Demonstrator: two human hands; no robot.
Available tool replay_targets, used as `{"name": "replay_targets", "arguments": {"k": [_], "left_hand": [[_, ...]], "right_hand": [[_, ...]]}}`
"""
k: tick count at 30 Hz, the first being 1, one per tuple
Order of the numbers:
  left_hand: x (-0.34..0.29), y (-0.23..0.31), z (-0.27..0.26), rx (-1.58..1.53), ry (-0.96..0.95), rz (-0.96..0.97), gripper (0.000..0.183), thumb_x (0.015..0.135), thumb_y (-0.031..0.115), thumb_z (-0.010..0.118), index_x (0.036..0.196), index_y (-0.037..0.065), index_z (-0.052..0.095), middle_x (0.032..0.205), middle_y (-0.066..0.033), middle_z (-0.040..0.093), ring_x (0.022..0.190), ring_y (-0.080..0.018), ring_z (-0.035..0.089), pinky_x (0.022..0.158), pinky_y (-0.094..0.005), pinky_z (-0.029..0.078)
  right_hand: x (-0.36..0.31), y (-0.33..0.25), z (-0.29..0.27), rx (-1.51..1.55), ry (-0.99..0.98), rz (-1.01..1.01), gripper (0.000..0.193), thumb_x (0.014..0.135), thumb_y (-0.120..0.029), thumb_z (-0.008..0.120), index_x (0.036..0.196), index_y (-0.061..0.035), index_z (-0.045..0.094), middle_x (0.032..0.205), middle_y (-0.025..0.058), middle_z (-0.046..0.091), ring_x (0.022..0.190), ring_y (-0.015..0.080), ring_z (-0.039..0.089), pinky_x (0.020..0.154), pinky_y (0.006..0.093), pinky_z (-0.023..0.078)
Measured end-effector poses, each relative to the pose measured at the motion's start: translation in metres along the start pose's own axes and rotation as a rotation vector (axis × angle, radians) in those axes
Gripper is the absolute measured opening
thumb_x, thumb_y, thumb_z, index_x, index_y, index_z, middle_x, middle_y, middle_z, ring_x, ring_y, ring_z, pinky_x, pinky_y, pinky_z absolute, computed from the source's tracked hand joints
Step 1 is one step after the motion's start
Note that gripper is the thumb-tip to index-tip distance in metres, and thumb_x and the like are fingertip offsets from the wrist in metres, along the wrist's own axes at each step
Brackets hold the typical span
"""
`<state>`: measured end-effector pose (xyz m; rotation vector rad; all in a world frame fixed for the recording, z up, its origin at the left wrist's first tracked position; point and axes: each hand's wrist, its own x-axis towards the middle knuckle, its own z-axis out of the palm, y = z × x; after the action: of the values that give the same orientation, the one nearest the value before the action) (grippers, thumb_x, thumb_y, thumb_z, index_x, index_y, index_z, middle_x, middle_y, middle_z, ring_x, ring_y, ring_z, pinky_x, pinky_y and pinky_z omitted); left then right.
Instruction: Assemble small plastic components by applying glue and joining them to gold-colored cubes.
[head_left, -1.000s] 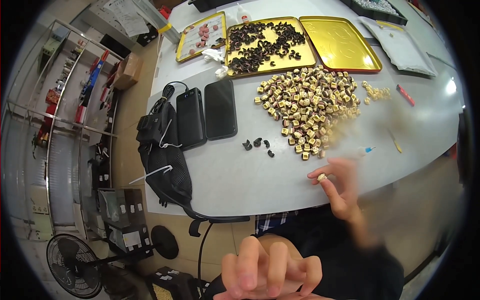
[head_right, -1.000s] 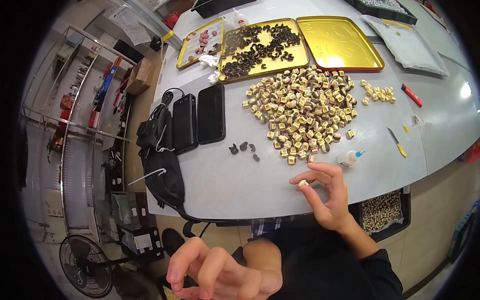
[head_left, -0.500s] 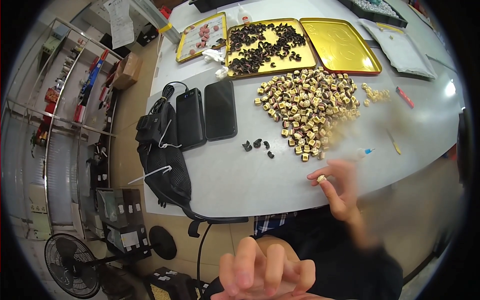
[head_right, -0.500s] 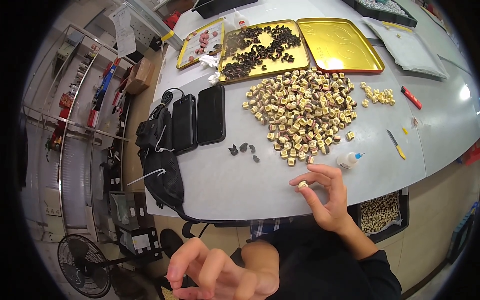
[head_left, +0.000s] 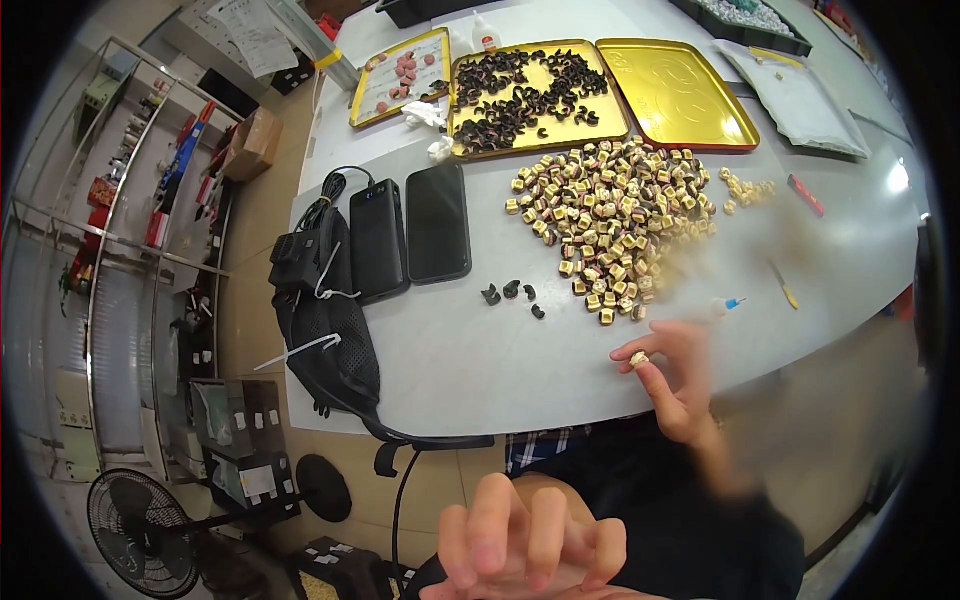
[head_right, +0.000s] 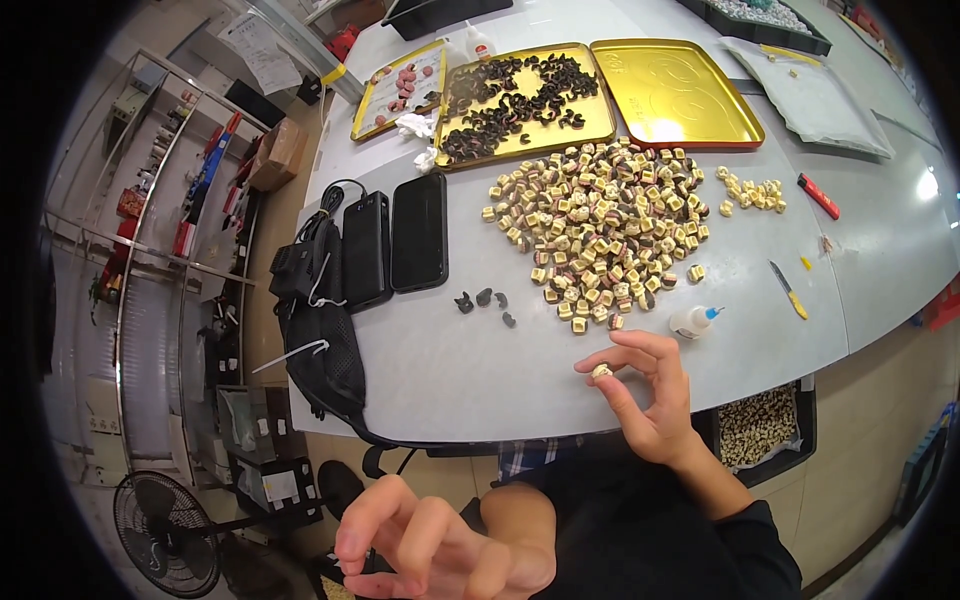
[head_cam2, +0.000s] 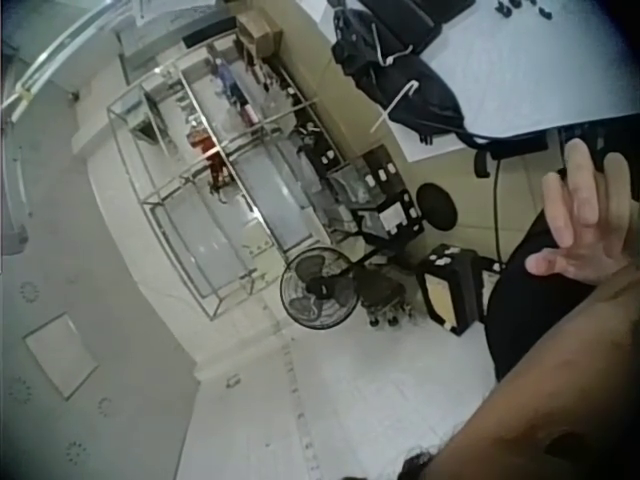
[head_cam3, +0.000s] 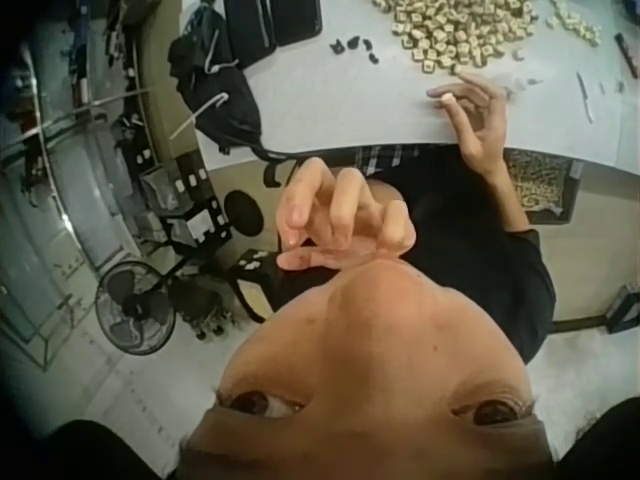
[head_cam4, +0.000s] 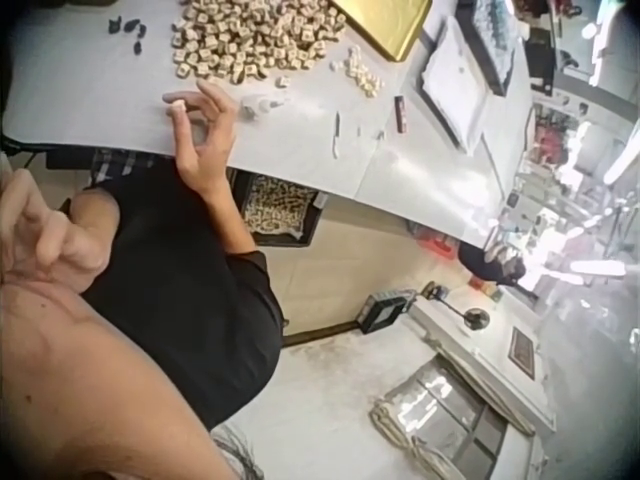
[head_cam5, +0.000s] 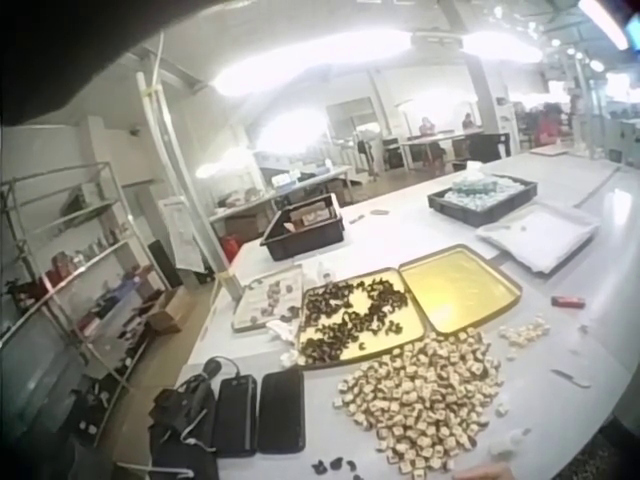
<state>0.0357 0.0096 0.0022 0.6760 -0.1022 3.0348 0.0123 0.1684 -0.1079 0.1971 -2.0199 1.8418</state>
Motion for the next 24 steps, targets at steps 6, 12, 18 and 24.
{"name": "replay_targets", "arguments": {"k": [6,12,18,24], "left_hand": [[-0.005,-0.008,0.002,0.241,-0.033,0.201,0.011,0.1,0.019,0.062,0.107,0.014,0.056,0.126,0.0019,0.048,0.102,-0.0156,0.046,0.075,-0.0367,0.039],[0.002,-0.022,0.002,0.291,-0.126,0.415,0.008,0.1,0.017,0.059,0.107,0.014,0.056,0.129,0.0023,0.047,0.102,-0.0151,0.046,0.075,-0.0347,0.039],[0.011,-0.031,-0.006,0.243,-0.22,0.604,0.007,0.101,0.014,0.057,0.108,0.014,0.056,0.131,0.0027,0.047,0.102,-0.0145,0.045,0.076,-0.0327,0.038],[-0.005,-0.025,-0.019,0.175,-0.232,0.779,0.009,0.101,0.011,0.053,0.108,0.014,0.056,0.136,0.0034,0.047,0.102,-0.0142,0.045,0.075,-0.0303,0.036]], "right_hand": [[-0.002,0.003,0.005,0.071,0.001,0.022,0.043,0.095,0.004,0.06,0.133,-0.0017,0.04,0.103,0.018,0.07,0.089,0.0203,0.067,0.084,0.0326,0.052],[-0.004,0.001,0.003,0.059,0.061,0.078,0.044,0.094,0.005,0.057,0.134,-0.0022,0.04,0.102,0.018,0.069,0.085,0.0201,0.065,0.084,0.0328,0.05],[-0.005,0.004,0.006,0.064,0.083,0.085,0.043,0.095,0.004,0.056,0.135,-0.0024,0.04,0.102,0.0181,0.069,0.084,0.0198,0.064,0.084,0.033,0.05],[-0.004,0.004,0.005,0.055,0.063,0.068,0.043,0.095,0.002,0.056,0.135,-0.0026,0.04,0.102,0.0182,0.069,0.084,0.0197,0.064,0.083,0.0328,0.05]]}}
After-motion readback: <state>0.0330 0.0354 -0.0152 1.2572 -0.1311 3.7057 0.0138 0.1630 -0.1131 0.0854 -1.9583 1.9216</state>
